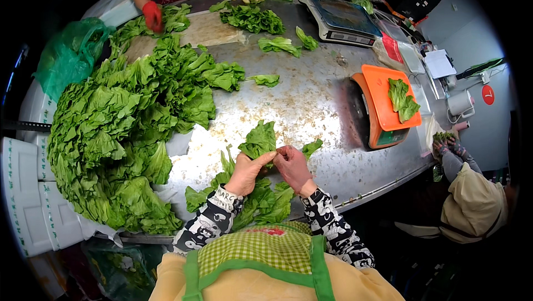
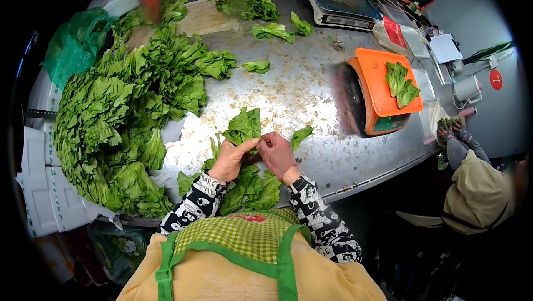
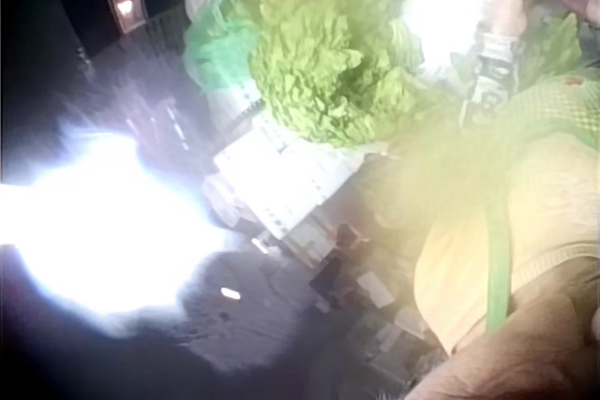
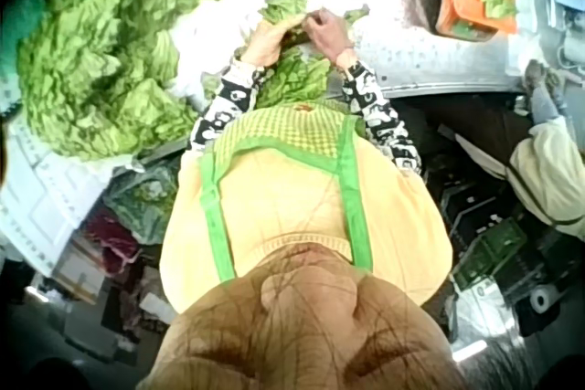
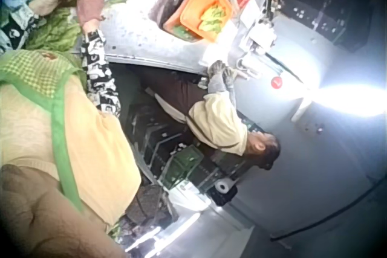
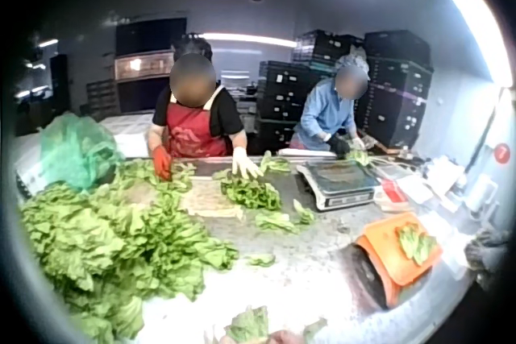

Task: The person sorts and prepares lettuce leaves on a large metal table. They pick up bunches of lettuce, separate the leaves, and place them onto a digital scale or into piles. Other workers are also present, performing similar tasks.

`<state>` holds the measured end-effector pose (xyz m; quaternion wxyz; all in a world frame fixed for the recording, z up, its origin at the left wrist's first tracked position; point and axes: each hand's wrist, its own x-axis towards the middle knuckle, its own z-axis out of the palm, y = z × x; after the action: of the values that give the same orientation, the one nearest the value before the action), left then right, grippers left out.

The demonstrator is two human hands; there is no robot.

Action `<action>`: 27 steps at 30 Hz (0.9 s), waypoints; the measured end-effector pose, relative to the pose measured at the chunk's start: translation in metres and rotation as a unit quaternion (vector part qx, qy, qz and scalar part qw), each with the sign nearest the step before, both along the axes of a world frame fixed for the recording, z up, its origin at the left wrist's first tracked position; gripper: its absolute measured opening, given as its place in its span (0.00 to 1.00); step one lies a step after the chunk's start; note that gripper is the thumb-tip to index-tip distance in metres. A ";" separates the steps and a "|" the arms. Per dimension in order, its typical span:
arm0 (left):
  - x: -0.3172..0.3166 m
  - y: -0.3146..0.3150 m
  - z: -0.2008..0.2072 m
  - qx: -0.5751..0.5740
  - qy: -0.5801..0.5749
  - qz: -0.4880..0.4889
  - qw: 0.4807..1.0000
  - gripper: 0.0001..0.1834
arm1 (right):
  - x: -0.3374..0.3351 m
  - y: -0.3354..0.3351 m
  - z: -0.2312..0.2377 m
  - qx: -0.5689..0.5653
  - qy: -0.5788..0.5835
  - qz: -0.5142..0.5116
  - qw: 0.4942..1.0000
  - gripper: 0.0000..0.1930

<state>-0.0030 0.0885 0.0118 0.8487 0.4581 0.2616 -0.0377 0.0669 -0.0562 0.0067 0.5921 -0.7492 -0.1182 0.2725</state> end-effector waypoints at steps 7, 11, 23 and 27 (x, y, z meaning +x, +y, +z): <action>-0.002 -0.012 0.000 -0.028 -0.052 0.157 0.986 0.14 | -0.001 0.012 0.001 0.146 0.112 -0.162 0.970 0.07; -0.001 0.007 0.001 -0.192 -0.054 0.202 0.959 0.12 | 0.012 -0.009 -0.013 0.173 0.177 -0.201 0.948 0.06; -0.011 0.022 0.026 -0.125 -0.079 0.173 0.974 0.24 | 0.003 0.036 0.053 -0.021 -0.383 0.184 0.905 0.28; -0.016 0.050 0.025 -0.277 -0.103 0.184 0.937 0.21 | 0.002 0.063 0.063 0.008 -0.425 0.235 0.874 0.21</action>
<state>-0.0191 0.1380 0.0365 0.9563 0.1502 0.2317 0.0957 0.0690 0.0070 0.0697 0.4097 -0.7380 -0.5330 0.0581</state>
